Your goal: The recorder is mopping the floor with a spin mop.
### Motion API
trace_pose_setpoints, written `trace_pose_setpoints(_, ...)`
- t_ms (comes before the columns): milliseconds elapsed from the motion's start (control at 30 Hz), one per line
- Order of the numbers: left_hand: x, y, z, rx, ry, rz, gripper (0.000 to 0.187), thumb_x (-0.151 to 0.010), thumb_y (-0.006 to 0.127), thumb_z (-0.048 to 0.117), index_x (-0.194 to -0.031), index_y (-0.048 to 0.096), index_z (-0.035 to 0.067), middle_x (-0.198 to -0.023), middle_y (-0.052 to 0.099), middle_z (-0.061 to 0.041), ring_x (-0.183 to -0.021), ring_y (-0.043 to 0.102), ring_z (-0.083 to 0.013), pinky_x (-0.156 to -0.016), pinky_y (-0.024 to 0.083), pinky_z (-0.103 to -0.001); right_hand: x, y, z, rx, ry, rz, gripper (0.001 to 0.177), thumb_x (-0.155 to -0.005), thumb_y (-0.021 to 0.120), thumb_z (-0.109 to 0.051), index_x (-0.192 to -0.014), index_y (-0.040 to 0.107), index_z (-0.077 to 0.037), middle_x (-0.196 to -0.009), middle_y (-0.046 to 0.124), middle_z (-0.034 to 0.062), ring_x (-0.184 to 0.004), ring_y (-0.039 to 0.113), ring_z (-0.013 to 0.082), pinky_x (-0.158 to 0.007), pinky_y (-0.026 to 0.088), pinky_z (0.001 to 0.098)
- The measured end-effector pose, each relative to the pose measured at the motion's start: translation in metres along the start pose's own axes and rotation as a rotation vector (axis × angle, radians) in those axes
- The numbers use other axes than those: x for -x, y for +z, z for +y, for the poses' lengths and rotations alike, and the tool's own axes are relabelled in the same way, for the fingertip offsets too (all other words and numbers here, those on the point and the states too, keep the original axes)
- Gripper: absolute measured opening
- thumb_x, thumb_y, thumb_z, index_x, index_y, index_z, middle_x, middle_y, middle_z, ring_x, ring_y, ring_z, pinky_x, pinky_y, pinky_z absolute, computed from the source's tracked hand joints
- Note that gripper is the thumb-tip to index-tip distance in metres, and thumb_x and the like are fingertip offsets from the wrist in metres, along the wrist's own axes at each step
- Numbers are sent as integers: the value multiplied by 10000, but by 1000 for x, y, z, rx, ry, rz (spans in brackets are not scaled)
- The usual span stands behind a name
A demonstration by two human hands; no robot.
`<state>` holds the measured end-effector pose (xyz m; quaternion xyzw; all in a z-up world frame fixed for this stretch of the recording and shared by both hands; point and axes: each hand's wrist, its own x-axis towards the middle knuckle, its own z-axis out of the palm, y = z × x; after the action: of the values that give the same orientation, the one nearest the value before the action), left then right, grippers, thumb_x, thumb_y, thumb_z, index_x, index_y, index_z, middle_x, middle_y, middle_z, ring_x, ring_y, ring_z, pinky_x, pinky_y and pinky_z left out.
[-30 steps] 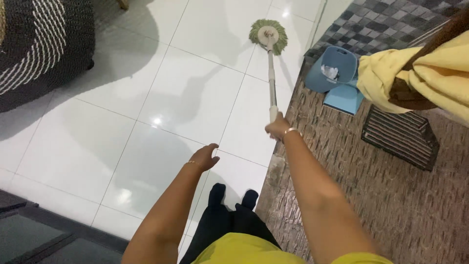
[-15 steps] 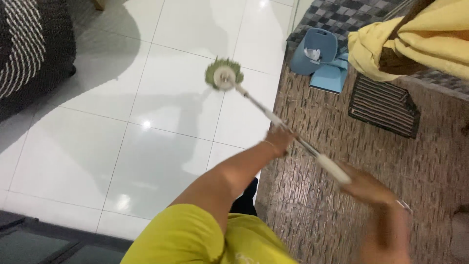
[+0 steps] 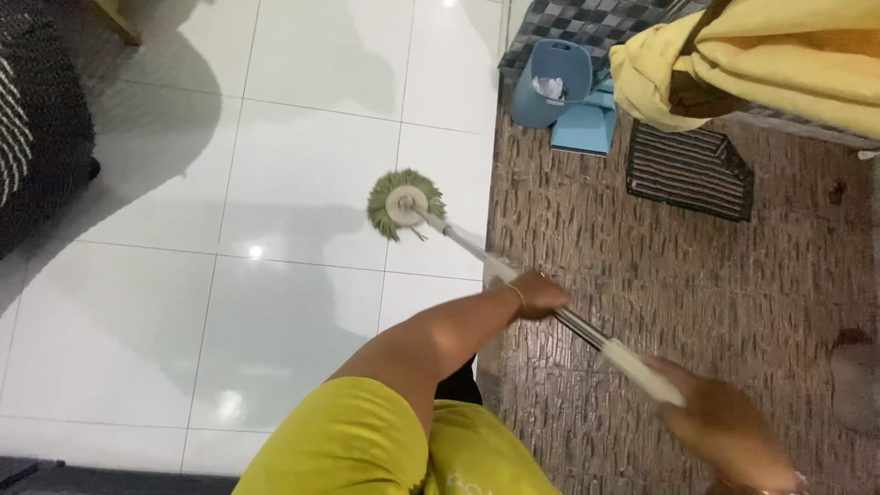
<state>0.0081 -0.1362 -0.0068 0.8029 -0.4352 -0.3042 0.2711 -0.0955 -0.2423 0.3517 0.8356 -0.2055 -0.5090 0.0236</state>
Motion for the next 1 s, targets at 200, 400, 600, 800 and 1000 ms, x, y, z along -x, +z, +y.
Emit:
trace_pose_setpoints(200, 23, -4, -108, -178, -437, 99, 442, -866, 744, 242, -1291, 624, 230, -1346, 609, -75, -1298, 554, -345, -1046, 335, -737, -52, 40, -90, -119, -250, 98, 705, -960, 528, -245, -1616, 290, -345, -1056, 768, 175, -818, 750, 269, -781, 635, 430)
trace_pose_setpoints(400, 112, -33, -92, -86, -653, -3, 497, -953, 649, 215, -1434, 586, 319, -1547, 498, -65, -1437, 499, -342, -1165, 312, -704, -199, 114, -158, -237, -603, 196, 843, -876, 669, -217, -1599, 242, -285, -1304, 624, 225, -1122, 654, 346, -993, 523, 439)
trace_pose_setpoints(600, 63, 23, -116, 24, -562, 232, 462, -973, 626, 227, -1424, 563, 301, -1685, 222, -93, -1523, 244, -401, -1143, 259, -670, -117, 58, -144, -200, -390, 11, 835, -920, 590, -230, -1642, 196, -370, -1440, 613, 167, -1246, 653, 323, -1078, 483, 434)
trace_pose_setpoints(800, 92, -60, 30, 1077, -596, 254, 296, -1055, 543, 301, -894, 626, 68, -855, 576, -65, -800, 533, -211, -844, 588, -404, -68, 42, -16, -153, -223, -55, 810, -971, 611, -349, -1664, 203, -450, -1458, 623, 143, -1078, 761, 328, -1010, 600, 507)
trace_pose_setpoints(1000, -20, 41, 22, 121, 80, 100, 65, -921, 620, 191, -872, 650, 161, -854, 702, -39, -797, 689, -188, -754, 587, -401, -140, 82, 197, -270, -13, -43, 683, -981, 565, -330, -1616, 317, -369, -1421, 683, 110, -1173, 682, 285, -1097, 558, 489)
